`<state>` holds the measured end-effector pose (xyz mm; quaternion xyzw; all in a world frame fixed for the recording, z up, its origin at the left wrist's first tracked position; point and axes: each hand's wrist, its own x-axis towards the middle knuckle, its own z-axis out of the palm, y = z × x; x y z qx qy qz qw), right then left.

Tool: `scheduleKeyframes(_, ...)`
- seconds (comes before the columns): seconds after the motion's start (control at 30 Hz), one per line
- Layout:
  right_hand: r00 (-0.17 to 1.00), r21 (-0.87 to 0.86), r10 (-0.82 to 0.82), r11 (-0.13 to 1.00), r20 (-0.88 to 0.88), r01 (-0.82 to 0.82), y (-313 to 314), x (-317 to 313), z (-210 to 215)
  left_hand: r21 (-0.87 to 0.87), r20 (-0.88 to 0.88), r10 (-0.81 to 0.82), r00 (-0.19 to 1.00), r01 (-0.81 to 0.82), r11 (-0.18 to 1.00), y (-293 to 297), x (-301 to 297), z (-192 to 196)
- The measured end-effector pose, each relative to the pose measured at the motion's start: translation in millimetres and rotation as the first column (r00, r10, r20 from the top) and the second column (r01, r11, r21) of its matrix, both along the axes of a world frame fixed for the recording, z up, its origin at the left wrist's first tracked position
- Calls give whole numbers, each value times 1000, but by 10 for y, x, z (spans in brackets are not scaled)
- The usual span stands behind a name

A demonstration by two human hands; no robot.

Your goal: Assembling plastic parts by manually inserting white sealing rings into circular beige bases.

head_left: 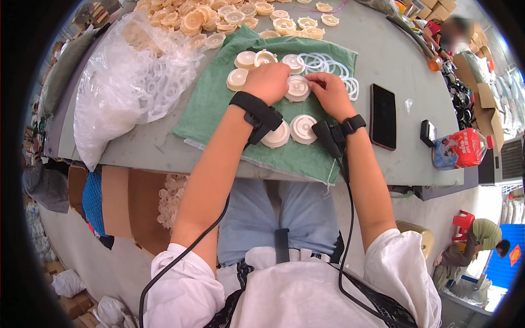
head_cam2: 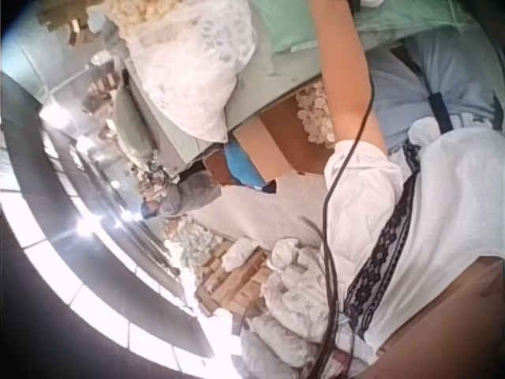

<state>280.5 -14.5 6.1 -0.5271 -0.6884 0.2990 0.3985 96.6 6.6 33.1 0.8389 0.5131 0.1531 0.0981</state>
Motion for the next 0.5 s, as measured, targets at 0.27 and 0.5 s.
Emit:
scheduleKeyframes(0.27, 996, -13, -38, 999, 82, 39, 76, -26, -43, -109, 2, 15, 1000, -15, 994, 235, -42, -101)
scheduleKeyframes(0.5, 994, -45, -63, 997, 88, 67, 113, -16, -46, -247, 137, -55, 989, 88, 965, 275, -107, -58)
